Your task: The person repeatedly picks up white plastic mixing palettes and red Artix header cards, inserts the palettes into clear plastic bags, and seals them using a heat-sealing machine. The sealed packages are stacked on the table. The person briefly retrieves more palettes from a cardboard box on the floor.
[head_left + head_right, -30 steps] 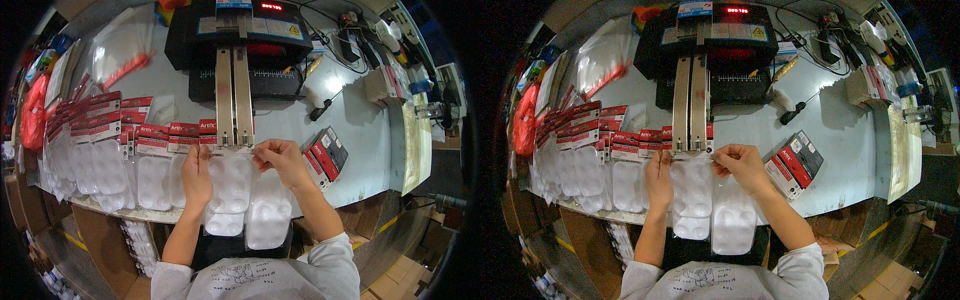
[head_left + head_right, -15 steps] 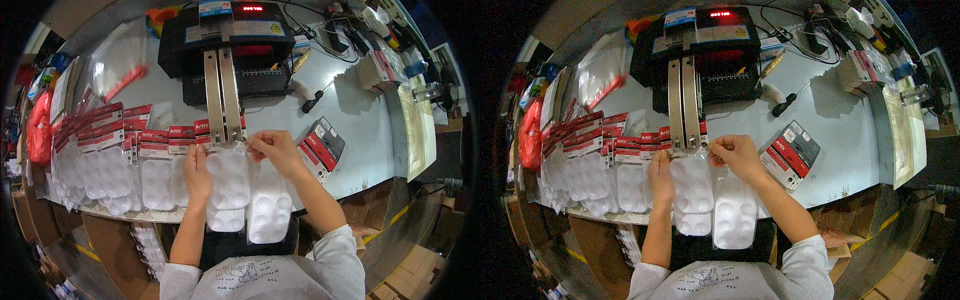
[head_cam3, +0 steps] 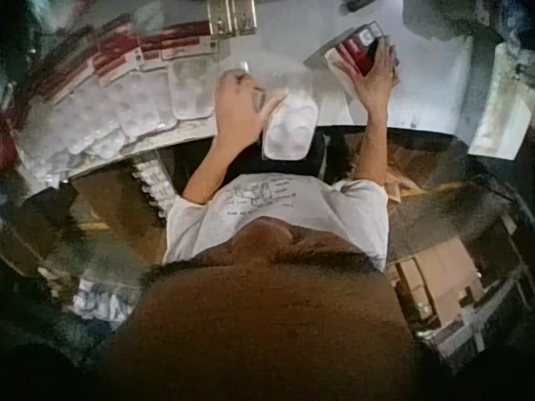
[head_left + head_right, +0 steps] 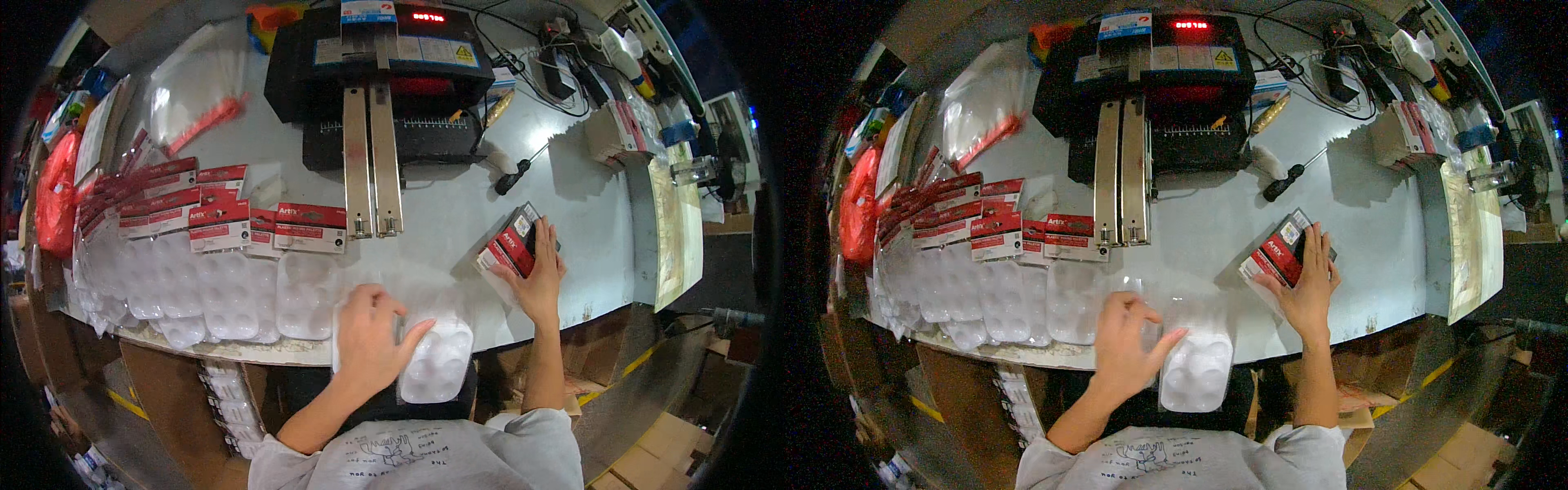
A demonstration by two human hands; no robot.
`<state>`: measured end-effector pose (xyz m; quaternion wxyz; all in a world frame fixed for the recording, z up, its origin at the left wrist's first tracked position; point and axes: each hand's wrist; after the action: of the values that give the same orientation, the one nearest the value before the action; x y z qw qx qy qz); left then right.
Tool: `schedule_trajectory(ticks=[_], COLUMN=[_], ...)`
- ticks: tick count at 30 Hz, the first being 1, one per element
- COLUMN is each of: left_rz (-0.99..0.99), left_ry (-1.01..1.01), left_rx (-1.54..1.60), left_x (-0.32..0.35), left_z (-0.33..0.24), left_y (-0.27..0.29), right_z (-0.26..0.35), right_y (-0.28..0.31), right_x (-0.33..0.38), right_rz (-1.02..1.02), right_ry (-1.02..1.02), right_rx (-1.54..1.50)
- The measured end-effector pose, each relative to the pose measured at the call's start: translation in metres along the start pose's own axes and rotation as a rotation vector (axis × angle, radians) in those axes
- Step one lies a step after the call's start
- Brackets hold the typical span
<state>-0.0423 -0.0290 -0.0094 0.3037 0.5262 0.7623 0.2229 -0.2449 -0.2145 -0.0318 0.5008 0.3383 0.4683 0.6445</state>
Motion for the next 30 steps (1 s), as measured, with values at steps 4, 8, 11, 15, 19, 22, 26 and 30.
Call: schedule_trajectory(ticks=[4,8,11,15,19,22,26,30], left_rz=[-0.083,-0.248,-0.365,-0.361,-0.442,-0.402,-0.292,-0.287], left_ry=[0.034,0.238,0.444,0.339,0.036,0.173,0.303,0.310], left_rx=[0.168,0.525,0.966,0.673,0.365,0.783,1.016,0.949], left_x=[0.004,0.001,0.001,0.002,-0.001,-0.002,-0.004,-0.004], left_z=[-0.006,-0.006,-0.003,-0.001,-0.007,-0.013,-0.014,-0.012], left_y=[-0.012,0.005,0.012,0.009,0.012,0.020,0.029,0.030], right_z=[-0.002,0.004,0.030,0.084,0.129,0.141,0.142,0.143], right_y=[0.001,0.015,0.038,0.076,0.077,0.075,0.072,0.067], right_x=[-0.006,-0.021,-0.023,0.004,0.003,-0.004,-0.007,-0.003], right_rz=[-0.046,0.012,0.029,0.345,0.485,0.627,0.707,0.739], right_ry=[-0.065,-0.167,-0.238,-0.039,0.265,0.224,0.153,0.182], right_rx=[-0.017,-0.208,-0.244,-0.758,-0.726,-0.605,-0.549,-0.505])
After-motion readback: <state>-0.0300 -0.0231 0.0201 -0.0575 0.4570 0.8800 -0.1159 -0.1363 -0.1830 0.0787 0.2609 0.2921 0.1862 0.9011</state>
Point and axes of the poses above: each hand's wrist, its own x-axis away from the middle knuckle, its own y-axis out of the back of the hand, z = x × y, and after that the axes turned 13 degrees about -y, right-handed
